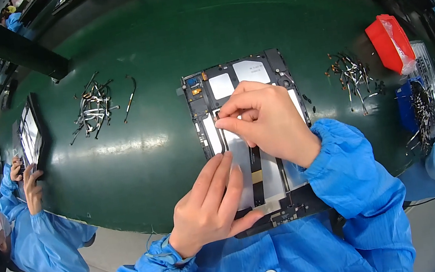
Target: The person attaches small components onto flexible ribbon cables by hand. The person then pulls tablet chassis from the conveyor line, installs the assembled ribbon cables into the chassis, and places them back onto the conveyor.
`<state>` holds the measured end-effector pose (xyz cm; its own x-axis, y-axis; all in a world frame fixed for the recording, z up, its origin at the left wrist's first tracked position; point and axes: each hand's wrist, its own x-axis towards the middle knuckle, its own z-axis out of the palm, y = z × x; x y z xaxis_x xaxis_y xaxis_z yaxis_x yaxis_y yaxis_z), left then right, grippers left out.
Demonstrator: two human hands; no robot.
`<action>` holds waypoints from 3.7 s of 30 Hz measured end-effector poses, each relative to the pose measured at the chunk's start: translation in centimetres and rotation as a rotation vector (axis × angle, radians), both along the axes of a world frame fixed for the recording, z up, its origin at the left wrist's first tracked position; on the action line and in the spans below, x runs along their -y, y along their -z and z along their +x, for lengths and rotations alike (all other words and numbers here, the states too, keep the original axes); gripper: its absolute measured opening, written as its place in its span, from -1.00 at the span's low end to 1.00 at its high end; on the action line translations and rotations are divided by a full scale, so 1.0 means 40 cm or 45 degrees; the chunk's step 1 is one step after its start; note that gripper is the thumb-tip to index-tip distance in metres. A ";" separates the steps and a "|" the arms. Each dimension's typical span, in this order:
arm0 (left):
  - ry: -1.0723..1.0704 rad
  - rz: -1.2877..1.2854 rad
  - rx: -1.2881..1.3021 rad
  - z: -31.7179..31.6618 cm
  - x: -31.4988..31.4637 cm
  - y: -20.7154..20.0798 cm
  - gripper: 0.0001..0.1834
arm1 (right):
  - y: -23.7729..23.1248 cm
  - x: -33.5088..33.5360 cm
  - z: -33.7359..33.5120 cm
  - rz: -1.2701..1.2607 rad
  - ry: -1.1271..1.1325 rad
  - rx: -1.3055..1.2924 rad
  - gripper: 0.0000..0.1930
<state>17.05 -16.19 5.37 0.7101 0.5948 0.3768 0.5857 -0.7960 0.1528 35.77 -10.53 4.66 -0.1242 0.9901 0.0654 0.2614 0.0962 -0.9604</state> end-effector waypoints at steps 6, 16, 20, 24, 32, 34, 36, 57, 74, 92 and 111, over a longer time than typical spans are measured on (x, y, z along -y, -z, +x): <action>0.003 -0.007 0.025 0.001 0.003 0.011 -0.34 | 0.024 0.006 -0.008 0.239 0.054 0.039 -0.92; 0.043 -0.029 0.060 -0.013 0.005 0.022 -0.36 | 0.033 0.009 -0.015 0.416 0.075 0.145 -0.93; 0.051 -0.025 0.067 -0.013 -0.005 0.024 -0.37 | 0.031 0.001 -0.014 0.393 0.077 0.124 -0.93; 0.051 -0.039 0.092 -0.009 -0.001 0.025 -0.38 | 0.024 0.004 -0.015 0.318 0.096 0.104 -0.91; 0.031 -0.041 0.063 -0.002 0.007 0.021 -0.35 | 0.020 0.010 -0.010 0.277 0.108 0.144 -0.80; 0.005 -0.033 0.052 -0.006 0.010 0.019 -0.35 | 0.019 0.033 0.001 0.373 -0.013 0.219 -0.85; 0.004 -0.038 0.034 -0.007 0.013 0.019 -0.35 | 0.027 0.069 0.006 0.533 -0.098 0.384 -0.82; 0.012 -0.091 0.098 -0.004 0.009 0.024 -0.42 | 0.017 -0.025 0.012 0.376 0.005 0.148 -0.87; 0.023 -0.056 0.090 -0.001 0.002 0.023 -0.38 | 0.029 -0.031 0.003 0.509 0.036 0.374 -0.87; -0.001 -0.067 0.081 -0.002 0.009 0.019 -0.37 | 0.031 -0.026 -0.003 0.521 0.001 0.394 -0.85; -0.035 -0.017 0.037 0.005 0.006 0.012 -0.39 | 0.002 0.046 0.043 1.015 -0.279 0.955 -0.85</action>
